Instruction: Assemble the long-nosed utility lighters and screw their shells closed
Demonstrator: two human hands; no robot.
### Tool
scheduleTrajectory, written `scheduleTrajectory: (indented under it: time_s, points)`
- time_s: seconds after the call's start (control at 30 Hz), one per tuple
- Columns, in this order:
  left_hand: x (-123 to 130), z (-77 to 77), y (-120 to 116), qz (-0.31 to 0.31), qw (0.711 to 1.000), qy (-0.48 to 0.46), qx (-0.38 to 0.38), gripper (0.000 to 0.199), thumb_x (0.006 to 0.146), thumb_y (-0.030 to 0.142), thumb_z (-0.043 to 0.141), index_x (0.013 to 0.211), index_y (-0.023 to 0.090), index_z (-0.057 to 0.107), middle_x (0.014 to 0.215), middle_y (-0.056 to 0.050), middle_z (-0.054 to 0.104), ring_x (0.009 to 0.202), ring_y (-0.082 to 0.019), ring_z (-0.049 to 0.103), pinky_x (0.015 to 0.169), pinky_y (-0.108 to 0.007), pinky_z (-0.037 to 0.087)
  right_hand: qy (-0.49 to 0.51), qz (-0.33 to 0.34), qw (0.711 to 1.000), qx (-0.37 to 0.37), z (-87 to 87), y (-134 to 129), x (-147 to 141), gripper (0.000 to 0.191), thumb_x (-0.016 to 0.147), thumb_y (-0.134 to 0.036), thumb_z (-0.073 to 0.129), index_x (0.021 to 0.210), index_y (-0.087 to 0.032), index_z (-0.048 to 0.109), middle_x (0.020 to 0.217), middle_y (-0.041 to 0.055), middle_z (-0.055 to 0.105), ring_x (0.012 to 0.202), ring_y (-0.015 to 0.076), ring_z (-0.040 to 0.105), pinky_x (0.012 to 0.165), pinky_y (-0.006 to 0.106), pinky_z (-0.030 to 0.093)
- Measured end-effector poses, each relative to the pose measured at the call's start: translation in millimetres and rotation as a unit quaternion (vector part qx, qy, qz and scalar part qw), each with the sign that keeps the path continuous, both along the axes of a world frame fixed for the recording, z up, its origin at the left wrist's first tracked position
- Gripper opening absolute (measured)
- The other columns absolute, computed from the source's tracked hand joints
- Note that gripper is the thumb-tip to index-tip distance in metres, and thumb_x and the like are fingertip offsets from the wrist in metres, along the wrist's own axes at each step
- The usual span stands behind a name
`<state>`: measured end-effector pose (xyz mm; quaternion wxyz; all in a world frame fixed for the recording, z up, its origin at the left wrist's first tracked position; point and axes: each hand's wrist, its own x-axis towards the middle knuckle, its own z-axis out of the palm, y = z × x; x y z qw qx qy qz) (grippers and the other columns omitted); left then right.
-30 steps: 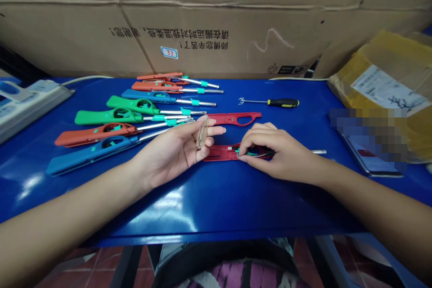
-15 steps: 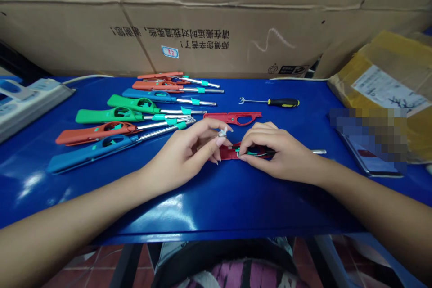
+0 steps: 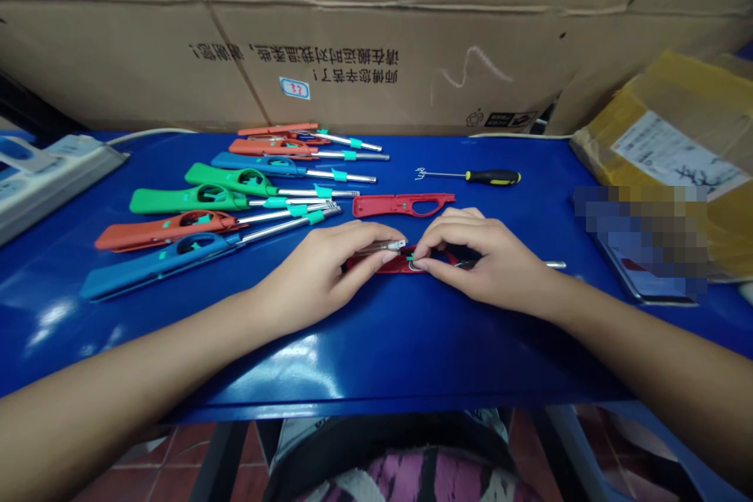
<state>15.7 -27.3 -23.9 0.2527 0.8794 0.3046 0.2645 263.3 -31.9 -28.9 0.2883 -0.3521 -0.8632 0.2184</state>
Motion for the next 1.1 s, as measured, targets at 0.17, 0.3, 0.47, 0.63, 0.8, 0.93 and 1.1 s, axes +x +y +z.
scheduleTrajectory:
  time_s: [0.17,0.3,0.47,0.63,0.8,0.93,1.1]
  points:
    - [-0.9,-3.4,0.6,-0.002,1.000,-0.014,0.020,0.025,0.100,0.018,0.056,0.121,0.016,0.069,0.107,-0.006,0.069,0.095,-0.013,0.066,0.085,-0.022,0.051,0.014,0.007,1.000,0.000,-2.4,1.7,0.3,0.006,0.088,-0.017,0.072,0.090,-0.022,0.073,0.088,-0.0012,0.076,0.086,0.0151,0.067,0.086,0.035,0.042]
    - [0.1,-7.4,1.0,-0.004,1.000,-0.008,-0.005,0.024,0.099,0.019,0.059,0.121,0.017,0.068,0.110,-0.005,0.073,0.093,-0.012,0.067,0.082,-0.021,0.051,0.036,0.007,0.999,-0.003,-3.7,3.3,-0.1,0.006,0.088,-0.017,0.073,0.090,-0.022,0.076,0.086,-0.0004,0.077,0.084,0.0152,0.068,0.085,0.034,0.044]
    - [3.8,-8.7,0.5,0.010,0.999,-0.016,-0.046,0.017,0.097,0.023,0.063,0.111,0.019,0.072,0.097,-0.001,0.076,0.078,-0.010,0.068,0.068,-0.018,0.050,0.037,-0.040,0.998,-0.043,-1.9,1.8,-1.6,0.004,0.084,-0.020,0.076,0.086,-0.022,0.073,0.081,-0.0016,0.074,0.072,0.0137,0.063,0.075,0.032,0.046]
    - [5.2,-8.4,-0.1,0.016,0.999,-0.020,-0.044,0.017,0.096,0.025,0.064,0.108,0.019,0.074,0.094,-0.003,0.076,0.076,-0.012,0.068,0.065,-0.020,0.050,0.065,-0.058,0.991,-0.099,-0.2,-0.8,-2.1,0.017,0.080,-0.019,0.077,0.085,-0.021,0.061,0.083,-0.0013,0.069,0.074,0.0139,0.061,0.074,0.032,0.048]
    - [4.4,-8.5,-0.2,0.005,0.999,-0.025,-0.029,0.019,0.097,0.022,0.062,0.111,0.019,0.074,0.101,-0.005,0.077,0.086,-0.014,0.070,0.075,-0.022,0.053,0.058,-0.053,0.991,-0.107,-0.5,-0.7,-2.6,0.018,0.080,-0.019,0.076,0.087,-0.022,0.060,0.083,-0.0007,0.068,0.074,0.0142,0.061,0.073,0.032,0.049]
    - [4.6,-7.8,0.1,-0.001,0.999,-0.029,-0.030,0.021,0.097,0.022,0.061,0.113,0.018,0.074,0.103,-0.007,0.076,0.090,-0.016,0.070,0.080,-0.026,0.055,0.061,-0.049,0.991,-0.107,-0.7,0.0,-3.1,0.019,0.080,-0.018,0.076,0.088,-0.021,0.060,0.084,-0.0010,0.068,0.074,0.0137,0.061,0.073,0.031,0.049]
    - [5.5,-8.1,0.3,-0.009,0.999,-0.041,-0.031,0.022,0.097,0.021,0.061,0.115,0.017,0.075,0.101,-0.007,0.076,0.090,-0.016,0.071,0.081,-0.026,0.056,0.062,-0.047,0.991,-0.107,-0.9,0.2,-2.8,0.019,0.080,-0.018,0.076,0.089,-0.021,0.059,0.084,-0.0008,0.068,0.074,0.0139,0.061,0.073,0.031,0.049]
